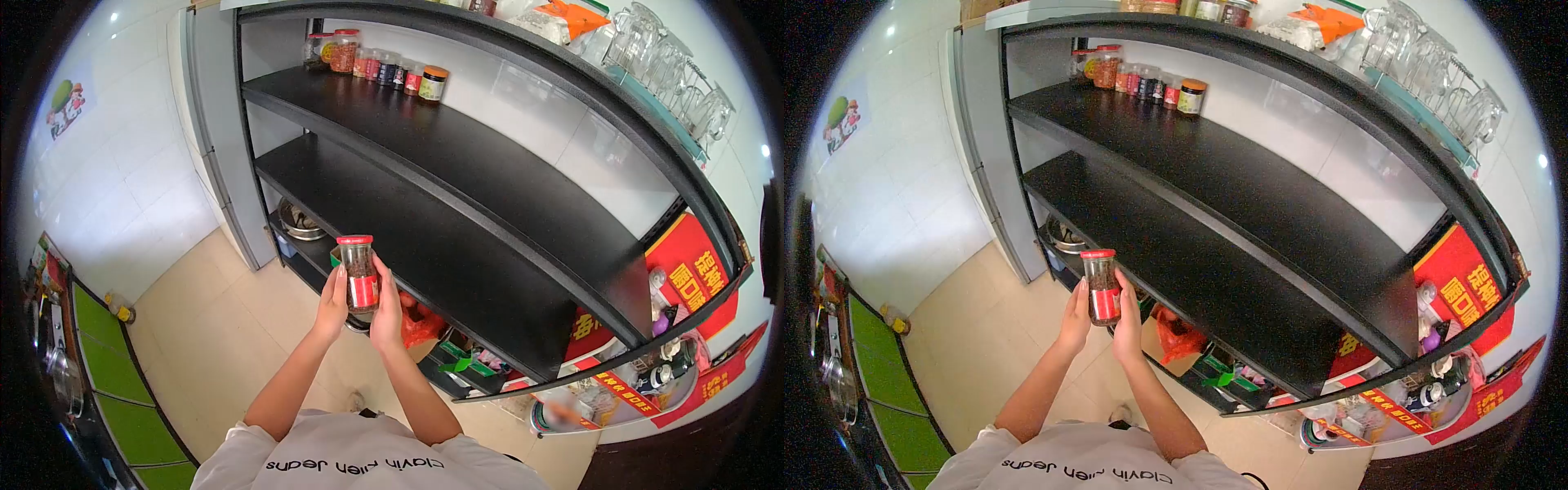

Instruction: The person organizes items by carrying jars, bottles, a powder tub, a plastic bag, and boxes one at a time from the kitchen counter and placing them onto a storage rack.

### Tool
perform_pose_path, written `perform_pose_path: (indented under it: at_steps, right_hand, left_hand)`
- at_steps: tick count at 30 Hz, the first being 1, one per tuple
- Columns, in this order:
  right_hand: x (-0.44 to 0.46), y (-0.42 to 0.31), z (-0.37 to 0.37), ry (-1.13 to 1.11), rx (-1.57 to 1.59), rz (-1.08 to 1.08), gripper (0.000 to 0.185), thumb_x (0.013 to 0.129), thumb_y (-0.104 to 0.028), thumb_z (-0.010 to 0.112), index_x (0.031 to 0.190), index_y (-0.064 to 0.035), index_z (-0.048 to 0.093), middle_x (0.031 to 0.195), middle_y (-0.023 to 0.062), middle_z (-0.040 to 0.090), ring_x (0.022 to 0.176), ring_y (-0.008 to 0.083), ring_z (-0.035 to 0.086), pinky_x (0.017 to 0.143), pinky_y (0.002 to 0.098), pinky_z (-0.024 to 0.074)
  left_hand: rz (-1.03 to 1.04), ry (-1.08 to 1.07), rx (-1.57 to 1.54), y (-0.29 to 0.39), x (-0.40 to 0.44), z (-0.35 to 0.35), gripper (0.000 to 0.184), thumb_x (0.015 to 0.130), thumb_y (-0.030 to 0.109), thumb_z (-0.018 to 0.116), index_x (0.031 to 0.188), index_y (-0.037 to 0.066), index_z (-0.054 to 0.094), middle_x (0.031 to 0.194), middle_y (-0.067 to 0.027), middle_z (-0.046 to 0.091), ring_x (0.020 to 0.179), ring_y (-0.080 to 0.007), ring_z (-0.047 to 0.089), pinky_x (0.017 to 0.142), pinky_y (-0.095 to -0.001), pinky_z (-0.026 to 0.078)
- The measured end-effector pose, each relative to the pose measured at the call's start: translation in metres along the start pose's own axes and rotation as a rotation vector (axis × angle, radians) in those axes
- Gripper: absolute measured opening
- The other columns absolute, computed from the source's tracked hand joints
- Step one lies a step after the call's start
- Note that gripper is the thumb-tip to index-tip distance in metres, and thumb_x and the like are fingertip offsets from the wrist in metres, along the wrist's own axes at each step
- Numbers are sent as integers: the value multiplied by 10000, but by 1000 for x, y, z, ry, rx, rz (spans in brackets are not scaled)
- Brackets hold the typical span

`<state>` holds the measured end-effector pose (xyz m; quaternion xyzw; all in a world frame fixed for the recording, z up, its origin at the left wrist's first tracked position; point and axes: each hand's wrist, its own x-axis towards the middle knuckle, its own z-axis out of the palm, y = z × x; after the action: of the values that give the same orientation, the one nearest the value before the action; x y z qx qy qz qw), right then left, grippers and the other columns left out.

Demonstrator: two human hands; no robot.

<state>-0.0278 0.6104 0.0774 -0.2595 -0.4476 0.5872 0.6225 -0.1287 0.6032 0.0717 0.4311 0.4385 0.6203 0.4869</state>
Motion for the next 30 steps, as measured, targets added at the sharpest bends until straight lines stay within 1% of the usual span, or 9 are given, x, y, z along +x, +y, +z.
perform_pose_path:
  at_steps: [3, 6, 9, 17, 18, 21, 26, 29, 30]
  right_hand:
    - [15, -8, -8, 6, -19, 7, 506, 1001, -313, 402, 1417, -30, 344, 1416, 95, 393, 1287, 182, 391, 1077, 323, 289]
    - [33, -5, -8, 3, -98, -23, 556, 952, -218, 535, 1424, -29, 311, 1390, 109, 402, 1267, 188, 406, 1059, 324, 316]
    - [56, -11, -9, -59, -188, -90, 622, 909, -146, 602, 1430, -32, 282, 1378, 125, 401, 1257, 198, 410, 1045, 334, 339]
    - [135, -35, -1, -163, -469, -287, 638, 942, -179, 551, 1447, -5, 203, 1406, 166, 375, 1270, 240, 409, 1056, 369, 326]
    - [143, -38, -1, -186, -515, -311, 632, 957, -212, 515, 1448, 11, 184, 1409, 201, 367, 1281, 282, 410, 1061, 385, 317]
    - [175, -54, 1, -214, -671, -394, 632, 966, -208, 496, 1463, -24, 152, 1449, 162, 303, 1337, 244, 325, 1097, 365, 258]
    - [221, -85, 5, -174, -877, -401, 670, 985, -270, 462, 1463, -7, 72, 1432, 229, 307, 1319, 314, 367, 1076, 388, 291]
    - [244, -99, 0, -196, -968, -341, 675, 983, -278, 469, 1462, -6, 78, 1433, 237, 303, 1320, 320, 367, 1075, 389, 292]
    - [255, -98, -4, -176, -1065, -496, 696, 965, -287, 489, 1459, -13, 83, 1315, 271, 442, 1186, 387, 506, 979, 426, 402]
  left_hand:
    - [26, 23, 52, -14, 18, 11, 577, 1022, 414, 325, 1403, -20, 330, 1341, -110, 456, 1227, -167, 429, 1045, -289, 326]
    - [98, -60, 31, -2, 34, 22, 455, 1029, 342, 336, 1314, -10, 380, 1197, -114, 500, 1113, -162, 466, 998, -285, 339]
    - [218, -54, 98, 5, 56, 27, 410, 1031, 319, 328, 1281, 0, 388, 1163, -108, 490, 1076, -163, 462, 982, -293, 346]
    - [329, -184, 66, 40, 134, 33, 426, 1034, 297, 290, 1340, 1, 314, 1232, -118, 455, 1147, -169, 430, 1007, -304, 328]
    - [353, -182, 75, 47, 141, 36, 432, 1031, 300, 292, 1342, 1, 309, 1243, -120, 447, 1152, -177, 428, 1011, -312, 325]
    - [471, -251, 46, 56, 180, 40, 455, 1021, 319, 315, 1338, -8, 306, 1250, -134, 438, 1160, -190, 424, 1016, -322, 317]
    - [604, -434, 70, 77, 247, 48, 444, 1015, 275, 346, 1341, -22, 285, 1238, -151, 409, 1176, -216, 402, 1031, -348, 296]
    - [584, -535, 122, 87, 279, 49, 436, 1014, 259, 346, 1341, -23, 283, 1237, -157, 409, 1176, -222, 402, 1031, -350, 294]
    - [560, -588, 151, 90, 291, 48, 434, 1013, 249, 350, 1343, -24, 279, 1241, -166, 408, 1183, -231, 403, 1033, -353, 292]
